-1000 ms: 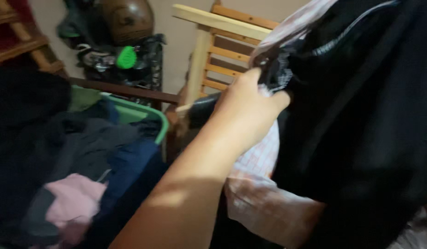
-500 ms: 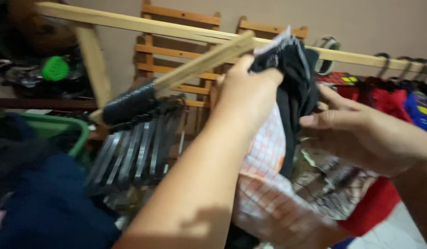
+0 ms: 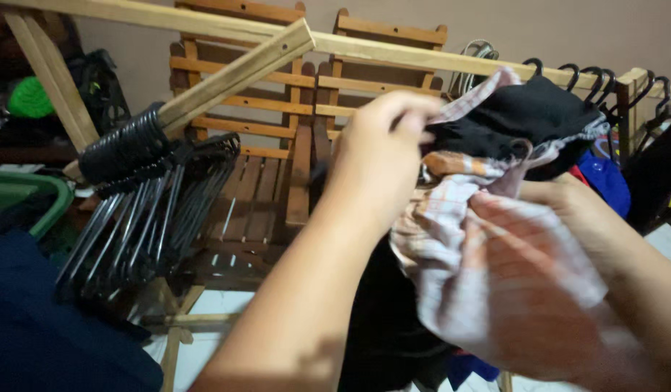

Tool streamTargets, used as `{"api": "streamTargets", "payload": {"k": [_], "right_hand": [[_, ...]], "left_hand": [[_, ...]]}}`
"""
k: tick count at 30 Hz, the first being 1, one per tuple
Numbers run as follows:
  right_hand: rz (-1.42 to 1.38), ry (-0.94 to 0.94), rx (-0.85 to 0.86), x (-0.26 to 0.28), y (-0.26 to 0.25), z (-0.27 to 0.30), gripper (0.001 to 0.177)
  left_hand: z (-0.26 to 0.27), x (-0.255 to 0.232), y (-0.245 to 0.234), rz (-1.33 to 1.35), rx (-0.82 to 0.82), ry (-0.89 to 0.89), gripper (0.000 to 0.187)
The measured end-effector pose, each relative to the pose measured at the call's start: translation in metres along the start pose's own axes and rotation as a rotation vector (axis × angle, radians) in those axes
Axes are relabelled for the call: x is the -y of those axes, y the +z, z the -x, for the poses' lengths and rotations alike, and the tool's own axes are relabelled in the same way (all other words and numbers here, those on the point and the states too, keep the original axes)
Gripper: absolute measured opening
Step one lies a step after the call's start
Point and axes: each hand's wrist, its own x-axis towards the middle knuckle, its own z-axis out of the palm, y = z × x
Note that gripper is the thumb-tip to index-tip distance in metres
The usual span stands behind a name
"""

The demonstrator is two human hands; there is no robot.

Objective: The person picks up clothing items from a container, inserts hangers into each item by hand, and hangs them onto a wooden rack.

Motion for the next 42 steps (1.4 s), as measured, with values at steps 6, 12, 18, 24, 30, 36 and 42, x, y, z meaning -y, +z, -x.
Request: {"api": "streamTargets", "payload": {"k": [6,12,18,24,30,36,42], "right_hand": [[-0.165,-0.103,0.065,-0.024,0.015,-0.001,0.045],[-0.468,-0.147,0.011,-0.013,-0.015,-0.043,0.057],[-0.481,0.034,0.376,0.038,0.029,-0.022,0.053],[-0.203,-0.129,0.218,0.023,0.045,-0.041,0.035],[-0.170,-0.065,0.093,0.032,0.045,-0.039,0.036],[-0.096,-0.227,0.215,0.049,0.042,-0.039,0.051],[0.130,-0.136,0.068,0.038,0.035,-0.064,0.043]], "left_hand": [[0.019,0.000,-0.017,-0.787,-0.059,-0.089,0.077],[0.006,-0.038,-0.031,-0.629,-0.035,-0.400,0.051],[-0.027,-0.072,-0.040,-0.482,-0.104,-0.365,0.040],[-0.030,-0.061,-0.063,-0.518,-0.098,-0.400,0.030],[-0.032,-0.034,-0.092,-1.087,-0.109,-0.097,0.024],[-0.041,-0.017,-0.096,-0.817,-0.104,-0.261,0.022],[-0.057,-0.038,-0.114,-0.682,-0.191,-0.248,0.020]]}}
